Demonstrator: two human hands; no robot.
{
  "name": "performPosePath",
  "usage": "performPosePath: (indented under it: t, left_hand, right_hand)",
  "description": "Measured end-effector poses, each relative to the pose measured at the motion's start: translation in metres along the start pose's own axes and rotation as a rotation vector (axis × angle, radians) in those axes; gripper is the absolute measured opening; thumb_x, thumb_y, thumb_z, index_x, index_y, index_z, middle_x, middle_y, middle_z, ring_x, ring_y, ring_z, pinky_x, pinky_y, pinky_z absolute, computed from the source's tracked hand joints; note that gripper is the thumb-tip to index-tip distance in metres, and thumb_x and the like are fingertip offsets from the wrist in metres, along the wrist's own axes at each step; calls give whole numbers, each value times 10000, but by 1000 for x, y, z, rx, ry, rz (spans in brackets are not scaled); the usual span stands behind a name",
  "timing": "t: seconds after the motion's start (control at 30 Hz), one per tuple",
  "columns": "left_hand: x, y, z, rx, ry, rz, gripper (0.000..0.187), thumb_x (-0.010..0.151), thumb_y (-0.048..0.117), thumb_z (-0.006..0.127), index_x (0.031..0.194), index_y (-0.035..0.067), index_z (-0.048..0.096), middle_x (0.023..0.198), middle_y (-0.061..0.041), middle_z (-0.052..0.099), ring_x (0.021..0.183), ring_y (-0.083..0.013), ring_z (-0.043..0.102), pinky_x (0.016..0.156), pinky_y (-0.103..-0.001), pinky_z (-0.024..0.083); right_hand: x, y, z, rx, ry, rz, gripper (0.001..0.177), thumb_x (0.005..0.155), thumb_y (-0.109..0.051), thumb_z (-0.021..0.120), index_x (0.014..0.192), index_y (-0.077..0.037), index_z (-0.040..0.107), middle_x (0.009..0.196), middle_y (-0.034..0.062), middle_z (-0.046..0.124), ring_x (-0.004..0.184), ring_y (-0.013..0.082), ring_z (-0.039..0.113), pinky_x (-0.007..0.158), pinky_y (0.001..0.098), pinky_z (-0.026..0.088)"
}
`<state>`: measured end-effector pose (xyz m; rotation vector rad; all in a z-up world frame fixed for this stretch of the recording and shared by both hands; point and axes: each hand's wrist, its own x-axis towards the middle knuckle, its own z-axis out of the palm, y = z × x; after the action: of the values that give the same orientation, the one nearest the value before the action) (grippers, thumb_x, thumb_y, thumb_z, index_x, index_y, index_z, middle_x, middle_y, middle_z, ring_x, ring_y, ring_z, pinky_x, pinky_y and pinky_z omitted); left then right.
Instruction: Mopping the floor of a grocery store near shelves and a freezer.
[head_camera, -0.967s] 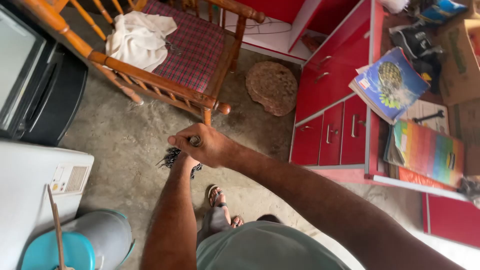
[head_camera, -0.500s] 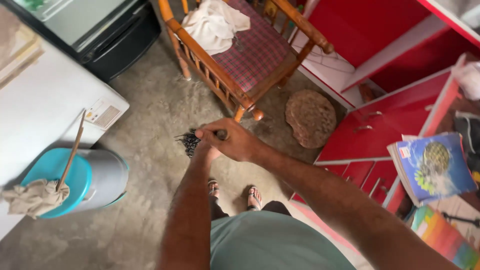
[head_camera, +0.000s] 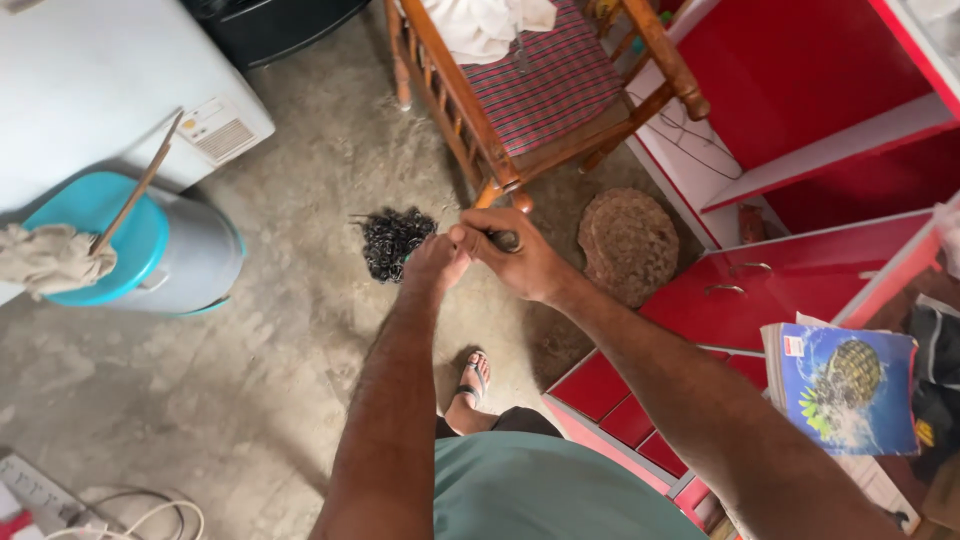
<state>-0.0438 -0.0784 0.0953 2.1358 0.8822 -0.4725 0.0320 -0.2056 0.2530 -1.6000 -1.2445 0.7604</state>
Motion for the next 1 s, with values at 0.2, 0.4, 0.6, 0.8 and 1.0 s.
performPosePath:
  t: [0.2, 0.4, 0.6, 0.8, 1.0]
  left_hand:
    - [-4, -25, 1, 40, 56, -12, 517, 936, 526, 553, 1255, 147, 699, 1337, -175, 651, 1244, -389, 625, 1020, -511, 525]
    - [-43, -49, -35, 36, 146, -64, 558, 950, 624, 501, 1241, 195, 709, 1282, -142, 680, 1195, -355, 654, 999, -507, 530]
    - [-45, -126, -37, -7, 128, -186, 492, 962, 532, 597, 1284, 169, 678, 1362, -126, 646, 1241, -330, 639, 1029, -481, 527]
    - [-33, -168, -56, -51, 157, -95, 543, 914, 417, 666, 1388, 173, 565, 1413, -115, 603, 1316, -327, 569, 1056, -482, 496]
    - [-26, -192, -81, -45, 128, -50, 489, 950, 400, 569, 1380, 168, 577, 1418, -129, 614, 1331, -328, 568, 1068, -487, 495]
  right_hand:
    - [5, -12, 16, 2, -74, -5, 426, 1089, -389, 552, 864, -31, 601, 722, 42, 603, 701, 136, 590, 654, 332, 479]
    - [36, -17, 42, 222, -124, 117, 389, 1082, -338, 558, 857, -32, 639, 726, 22, 641, 638, 90, 480, 576, 290, 395]
    - [63, -32, 100, 239, -233, 18, 382, 1099, -321, 561, 877, -26, 657, 757, 15, 652, 687, 89, 563, 621, 277, 444]
    - [97, -57, 129, 260, -289, -6, 402, 1104, -341, 549, 871, -23, 627, 748, 4, 607, 722, 73, 565, 647, 270, 490]
    - [128, -65, 150, 234, -338, 104, 420, 1062, -373, 564, 834, -29, 636, 698, 8, 637, 677, 79, 581, 614, 274, 486]
